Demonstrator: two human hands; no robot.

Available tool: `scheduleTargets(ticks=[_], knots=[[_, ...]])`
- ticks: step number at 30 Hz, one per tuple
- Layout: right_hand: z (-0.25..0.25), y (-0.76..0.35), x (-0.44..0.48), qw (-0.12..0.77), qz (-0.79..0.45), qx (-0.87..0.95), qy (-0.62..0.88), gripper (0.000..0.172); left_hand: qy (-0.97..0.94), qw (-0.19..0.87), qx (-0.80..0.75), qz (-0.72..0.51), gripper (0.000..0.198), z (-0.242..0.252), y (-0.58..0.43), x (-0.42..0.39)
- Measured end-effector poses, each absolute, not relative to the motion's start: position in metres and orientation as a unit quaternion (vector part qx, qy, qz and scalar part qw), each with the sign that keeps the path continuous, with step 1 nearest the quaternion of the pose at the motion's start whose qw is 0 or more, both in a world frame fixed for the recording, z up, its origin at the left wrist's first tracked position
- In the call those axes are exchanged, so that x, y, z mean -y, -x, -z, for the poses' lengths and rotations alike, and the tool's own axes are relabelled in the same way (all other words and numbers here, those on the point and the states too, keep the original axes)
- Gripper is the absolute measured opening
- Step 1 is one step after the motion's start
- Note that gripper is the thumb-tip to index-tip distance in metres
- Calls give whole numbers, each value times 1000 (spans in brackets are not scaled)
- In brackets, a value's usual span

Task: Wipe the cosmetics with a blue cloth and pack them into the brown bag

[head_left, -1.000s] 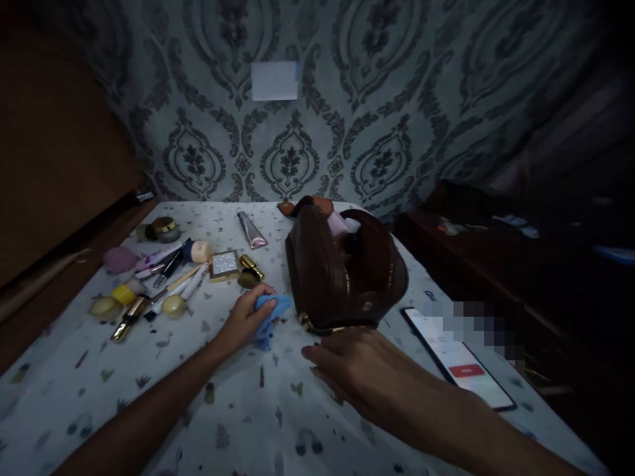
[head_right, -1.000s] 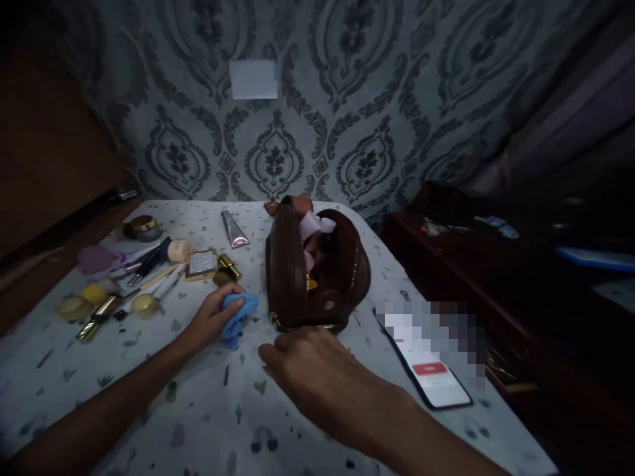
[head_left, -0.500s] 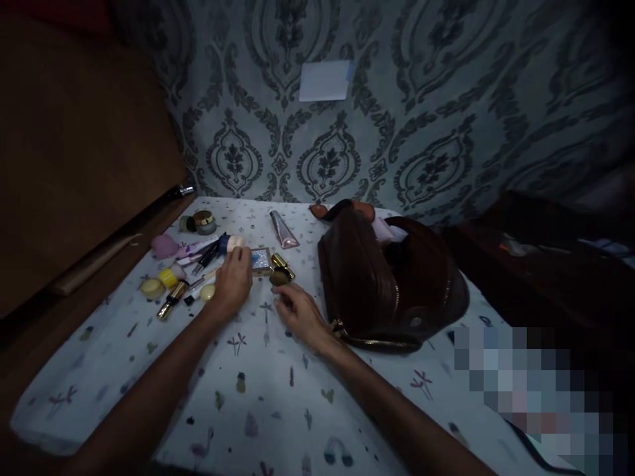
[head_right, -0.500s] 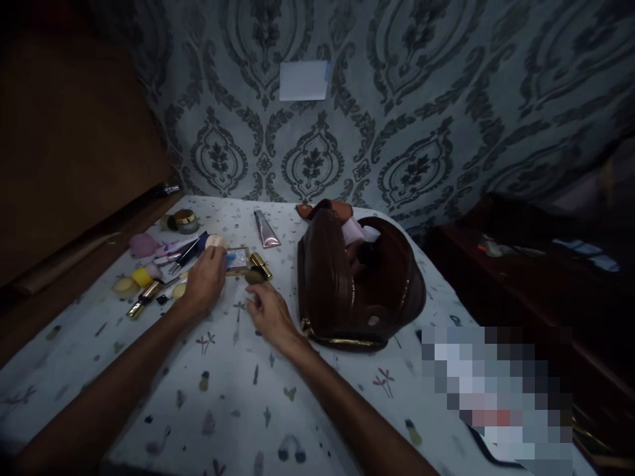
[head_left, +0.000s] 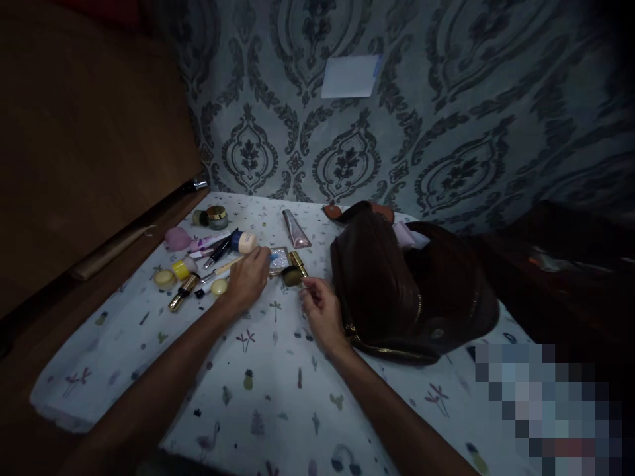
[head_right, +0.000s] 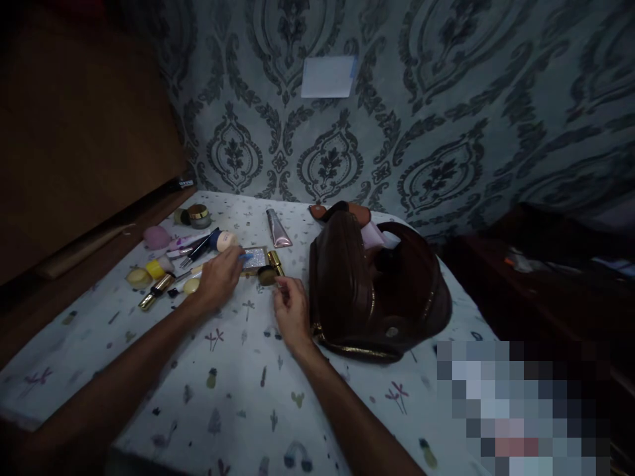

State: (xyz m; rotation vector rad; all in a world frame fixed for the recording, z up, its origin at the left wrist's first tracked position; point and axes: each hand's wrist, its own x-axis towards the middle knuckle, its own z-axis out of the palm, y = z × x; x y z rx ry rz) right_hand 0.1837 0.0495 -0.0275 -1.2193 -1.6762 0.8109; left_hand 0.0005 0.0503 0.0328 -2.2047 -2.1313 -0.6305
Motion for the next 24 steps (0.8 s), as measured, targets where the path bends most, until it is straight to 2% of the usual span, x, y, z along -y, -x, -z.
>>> scheduleTargets(ticks=[8, 15, 24], knots=[[27, -187, -49, 417, -265, 712, 498, 33, 608, 71, 769, 186, 28, -43, 45, -64], [25, -186, -48, 396, -282, 724, 490, 35, 658, 11, 735, 162, 28, -36, 53, -65], [27, -186, -50, 407, -266, 731, 479, 33, 668, -14, 710, 221, 24, -42, 57, -67]])
